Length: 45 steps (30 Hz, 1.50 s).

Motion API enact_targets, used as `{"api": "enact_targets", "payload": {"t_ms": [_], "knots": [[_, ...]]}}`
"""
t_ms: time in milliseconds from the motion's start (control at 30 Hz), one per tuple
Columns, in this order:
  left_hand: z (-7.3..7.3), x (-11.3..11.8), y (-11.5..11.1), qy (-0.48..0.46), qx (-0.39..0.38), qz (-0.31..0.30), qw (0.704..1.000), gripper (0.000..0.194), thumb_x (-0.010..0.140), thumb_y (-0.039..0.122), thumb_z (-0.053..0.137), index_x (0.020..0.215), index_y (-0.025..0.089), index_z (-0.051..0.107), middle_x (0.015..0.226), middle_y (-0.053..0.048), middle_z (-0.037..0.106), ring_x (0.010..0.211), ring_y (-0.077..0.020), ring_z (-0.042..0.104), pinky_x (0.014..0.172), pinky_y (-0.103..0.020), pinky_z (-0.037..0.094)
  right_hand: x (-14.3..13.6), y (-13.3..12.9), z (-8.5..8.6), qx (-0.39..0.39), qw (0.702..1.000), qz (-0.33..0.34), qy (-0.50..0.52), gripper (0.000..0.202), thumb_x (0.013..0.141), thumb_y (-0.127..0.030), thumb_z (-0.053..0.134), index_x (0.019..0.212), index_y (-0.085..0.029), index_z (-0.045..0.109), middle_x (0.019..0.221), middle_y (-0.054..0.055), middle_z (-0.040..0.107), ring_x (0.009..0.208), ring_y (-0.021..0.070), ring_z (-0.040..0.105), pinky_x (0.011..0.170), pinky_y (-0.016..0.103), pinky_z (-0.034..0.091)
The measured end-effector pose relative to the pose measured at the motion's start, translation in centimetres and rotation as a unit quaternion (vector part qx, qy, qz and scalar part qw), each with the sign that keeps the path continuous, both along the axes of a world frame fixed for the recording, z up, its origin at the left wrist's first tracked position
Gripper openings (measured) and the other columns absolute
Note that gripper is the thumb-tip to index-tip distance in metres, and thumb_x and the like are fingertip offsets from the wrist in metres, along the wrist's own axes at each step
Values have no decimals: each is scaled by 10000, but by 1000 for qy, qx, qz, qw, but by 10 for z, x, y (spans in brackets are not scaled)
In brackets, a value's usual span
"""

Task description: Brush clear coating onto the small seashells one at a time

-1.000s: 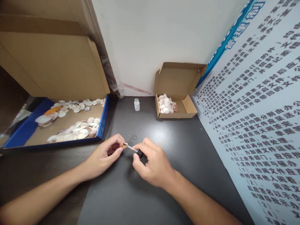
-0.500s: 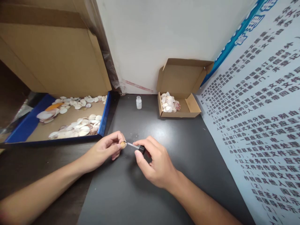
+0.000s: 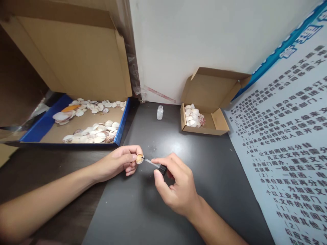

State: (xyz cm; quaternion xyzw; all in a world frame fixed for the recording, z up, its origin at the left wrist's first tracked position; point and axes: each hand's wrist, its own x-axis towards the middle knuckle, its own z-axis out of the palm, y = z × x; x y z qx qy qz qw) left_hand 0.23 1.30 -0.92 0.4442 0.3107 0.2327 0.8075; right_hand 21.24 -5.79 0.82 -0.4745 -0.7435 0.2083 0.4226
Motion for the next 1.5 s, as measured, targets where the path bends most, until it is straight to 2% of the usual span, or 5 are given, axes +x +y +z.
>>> {"api": "enact_targets", "payload": {"t_ms": [400, 567, 700, 867, 1500], "knots": [[4, 0, 0, 9, -29, 5, 1000, 312, 809, 421, 698, 716, 153, 571, 571, 49, 466, 470, -69, 406, 489, -220, 349, -1, -1, -1, -5, 1000, 18, -11, 214, 879, -128, 561, 1062, -178, 661, 725, 4, 550, 569, 130, 481, 528, 262, 425], [7, 1, 1, 11, -44, 13, 999, 307, 797, 392, 709, 702, 145, 553, 565, 52, 467, 466, -60, 402, 481, -201, 342, -1, -1, -3, -19, 999, 45, -9, 145, 871, -128, 564, 961, -166, 670, 719, 11, 570, 573, 127, 510, 525, 256, 424], [8, 1, 1, 7, -50, 8, 999, 289, 800, 374, 701, 706, 138, 562, 562, 51, 471, 470, -59, 408, 488, -196, 350, 0, -1, -3, -4, 999, 33, -3, 208, 885, -134, 571, 1069, -166, 663, 749, 15, 575, 596, 131, 510, 545, 255, 437], [7, 0, 0, 5, -52, 8, 999, 282, 797, 361, 701, 696, 139, 560, 564, 49, 475, 469, -58, 410, 485, -191, 349, 0, -2, -3, -20, 998, 53, -3, 148, 894, -138, 551, 984, -170, 664, 733, 12, 576, 595, 131, 528, 537, 253, 430], [9, 0, 0, -3, -60, 8, 998, 248, 835, 313, 669, 698, 138, 559, 590, 42, 476, 487, -57, 413, 484, -177, 374, -3, -1, -8, -16, 998, 59, 0, 206, 917, -147, 572, 1103, -144, 659, 790, 37, 607, 636, 142, 556, 562, 259, 469]]}}
